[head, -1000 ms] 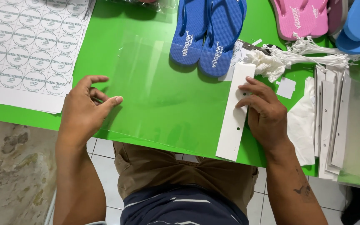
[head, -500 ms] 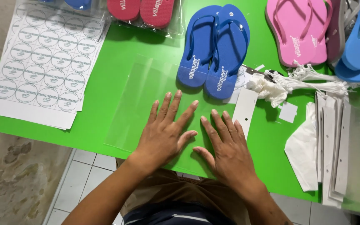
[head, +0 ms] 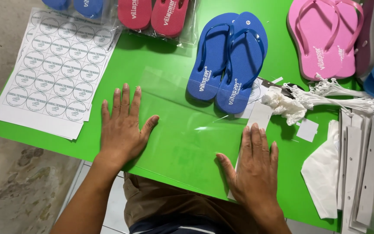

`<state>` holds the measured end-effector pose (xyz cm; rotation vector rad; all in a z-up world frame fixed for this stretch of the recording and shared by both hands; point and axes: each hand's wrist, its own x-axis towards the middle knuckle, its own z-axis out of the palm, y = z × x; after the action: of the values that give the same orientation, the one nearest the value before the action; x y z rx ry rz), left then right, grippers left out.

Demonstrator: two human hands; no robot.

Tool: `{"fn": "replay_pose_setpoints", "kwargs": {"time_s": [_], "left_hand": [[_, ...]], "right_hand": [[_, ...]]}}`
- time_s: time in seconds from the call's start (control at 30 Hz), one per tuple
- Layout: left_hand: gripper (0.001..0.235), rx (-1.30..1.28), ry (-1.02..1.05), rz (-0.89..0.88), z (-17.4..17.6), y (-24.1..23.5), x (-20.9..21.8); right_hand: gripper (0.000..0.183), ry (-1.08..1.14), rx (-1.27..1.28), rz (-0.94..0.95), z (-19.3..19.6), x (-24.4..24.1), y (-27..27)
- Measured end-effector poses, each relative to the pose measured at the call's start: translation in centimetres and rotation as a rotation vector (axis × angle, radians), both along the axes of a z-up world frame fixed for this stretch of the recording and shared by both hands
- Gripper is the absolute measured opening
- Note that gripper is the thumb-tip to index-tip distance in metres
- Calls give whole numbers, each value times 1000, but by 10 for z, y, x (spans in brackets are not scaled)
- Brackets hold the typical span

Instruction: Cleaning flip-flops with a cloth and placing them into plastic packaging bags with headers

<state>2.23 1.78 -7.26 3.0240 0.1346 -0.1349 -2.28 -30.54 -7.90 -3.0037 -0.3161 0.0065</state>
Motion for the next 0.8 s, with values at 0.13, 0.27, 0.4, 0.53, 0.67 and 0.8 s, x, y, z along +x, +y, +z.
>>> {"fn": "replay_pose_setpoints", "kwargs": {"time_s": [0.13,0.27,0.4,0.53,0.67,0.8], "left_hand": [[85,1,116,58,24,-12,20],[80,-272,-118,113,48,-50,48],[86,-447,-221,82,53,-97,84],[86,-417,-246,125,36,-120,115],[78,-350,-278,174,11,-119,126],[64,-352,-284,161,9,-111,122]], "right_hand": [[97,-20,4,-6,0,-1,1],[96,-46,17,-6,-1,-1,1],[95,-88,11,7,6,0,2],[88,-130,-37,14,19,8,-3],[64,-139,12,60,29,34,-16],[43,-154,221,-31,49,77,-17]]}}
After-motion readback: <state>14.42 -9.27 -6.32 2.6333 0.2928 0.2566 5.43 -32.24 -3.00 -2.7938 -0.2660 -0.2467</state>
